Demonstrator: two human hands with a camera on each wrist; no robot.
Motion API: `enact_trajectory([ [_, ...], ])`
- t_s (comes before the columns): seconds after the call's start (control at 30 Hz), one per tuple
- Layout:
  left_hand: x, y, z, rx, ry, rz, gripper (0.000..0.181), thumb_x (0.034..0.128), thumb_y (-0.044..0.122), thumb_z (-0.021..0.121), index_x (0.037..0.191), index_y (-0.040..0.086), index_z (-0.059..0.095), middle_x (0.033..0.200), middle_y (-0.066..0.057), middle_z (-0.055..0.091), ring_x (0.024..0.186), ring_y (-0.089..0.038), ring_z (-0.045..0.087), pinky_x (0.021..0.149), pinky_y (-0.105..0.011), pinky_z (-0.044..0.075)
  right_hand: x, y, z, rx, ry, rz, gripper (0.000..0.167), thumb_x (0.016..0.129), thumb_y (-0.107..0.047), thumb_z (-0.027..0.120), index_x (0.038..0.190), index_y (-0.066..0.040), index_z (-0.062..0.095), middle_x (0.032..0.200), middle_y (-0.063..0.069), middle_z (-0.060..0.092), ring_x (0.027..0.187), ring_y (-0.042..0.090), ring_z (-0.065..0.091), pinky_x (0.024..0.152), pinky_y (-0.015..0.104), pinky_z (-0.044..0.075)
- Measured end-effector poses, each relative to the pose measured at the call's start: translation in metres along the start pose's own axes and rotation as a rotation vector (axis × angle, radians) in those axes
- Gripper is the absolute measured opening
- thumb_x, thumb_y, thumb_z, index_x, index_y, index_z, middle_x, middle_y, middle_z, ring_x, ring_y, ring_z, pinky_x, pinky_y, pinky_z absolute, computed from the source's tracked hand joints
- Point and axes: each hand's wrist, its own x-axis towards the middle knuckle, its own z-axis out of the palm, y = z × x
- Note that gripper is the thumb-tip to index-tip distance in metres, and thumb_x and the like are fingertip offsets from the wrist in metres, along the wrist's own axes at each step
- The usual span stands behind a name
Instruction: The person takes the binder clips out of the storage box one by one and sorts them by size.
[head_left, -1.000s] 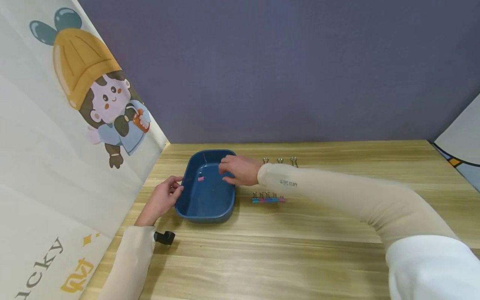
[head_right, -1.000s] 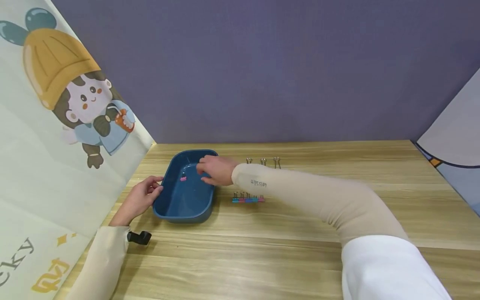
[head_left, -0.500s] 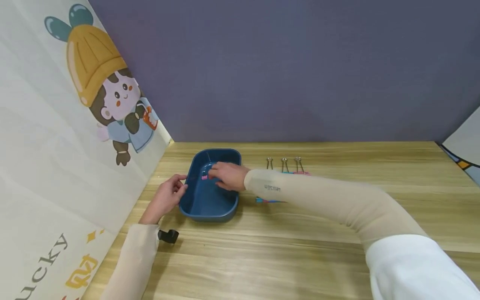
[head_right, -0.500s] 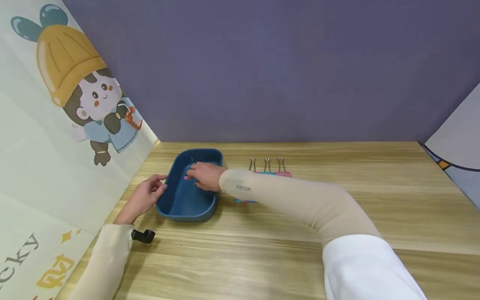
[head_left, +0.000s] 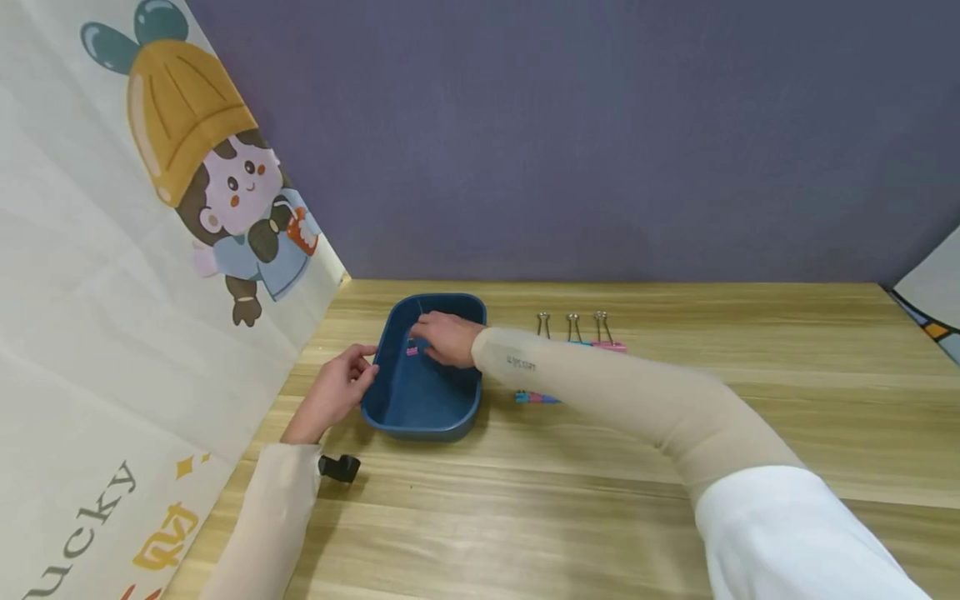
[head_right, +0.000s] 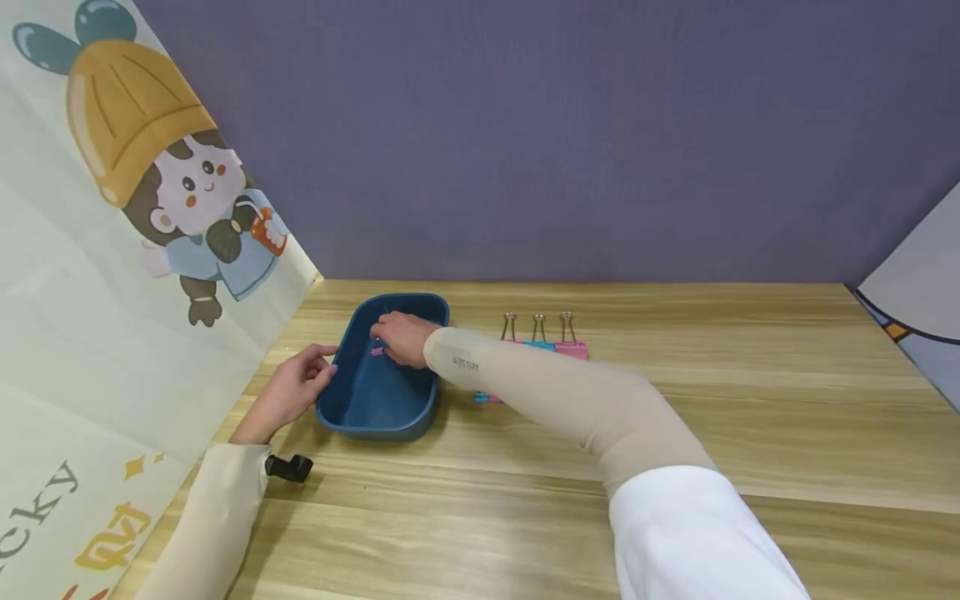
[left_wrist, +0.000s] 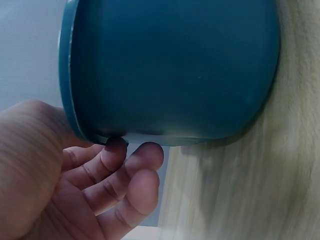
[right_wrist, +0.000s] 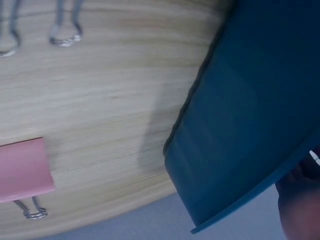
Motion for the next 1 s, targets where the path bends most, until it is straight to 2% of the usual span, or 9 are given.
enact_trajectory([
  [0.3, 0.006, 0.006, 0.007, 0.001, 0.008, -0.021, 0.031, 0.0957, 0.009, 0.055, 0.124, -0.002, 0.053, 0.080, -0.008, 0.056, 0.059, -0.017, 0.053, 0.049, -0.029, 0.046, 0.013, 0.012, 0.010, -0.002, -0.074, 0.067, 0.040, 0.094, -0.013, 0.057, 0.134, -0.007, 0.052, 0.124, 0.007, 0.052, 0.116, 0.019, 0.049, 0.099, 0.031, 0.037],
  [0.47, 0.009, 0.008, 0.010, -0.007, 0.017, -0.013, 0.031, 0.0949, 0.007, 0.055, 0.124, -0.003, 0.054, 0.079, -0.008, 0.056, 0.060, -0.017, 0.054, 0.050, -0.029, 0.045, 0.018, 0.017, 0.016, -0.016, -0.133, 0.061, 0.040, 0.093, -0.012, 0.058, 0.133, -0.008, 0.054, 0.125, 0.008, 0.053, 0.117, 0.020, 0.049, 0.100, 0.031, 0.036],
  [0.77, 0.012, 0.014, 0.017, -0.016, 0.013, -0.005, 0.031, 0.0947, 0.007, 0.055, 0.124, -0.003, 0.053, 0.079, -0.007, 0.057, 0.061, -0.016, 0.055, 0.050, -0.030, 0.046, 0.022, 0.022, 0.028, -0.087, -0.154, -0.002, 0.030, 0.090, -0.011, 0.061, 0.120, -0.009, 0.065, 0.110, 0.005, 0.056, 0.103, 0.018, 0.054, 0.092, 0.029, 0.041],
  [1.0, 0.011, 0.016, 0.020, -0.015, 0.038, -0.036, 0.030, 0.0946, 0.006, 0.055, 0.123, -0.003, 0.053, 0.078, -0.007, 0.056, 0.060, -0.017, 0.054, 0.050, -0.030, 0.046, 0.022, 0.021, 0.031, -0.057, -0.092, 0.002, 0.011, 0.086, -0.006, 0.064, 0.095, -0.012, 0.068, 0.094, 0.001, 0.055, 0.088, 0.015, 0.054, 0.079, 0.026, 0.044],
])
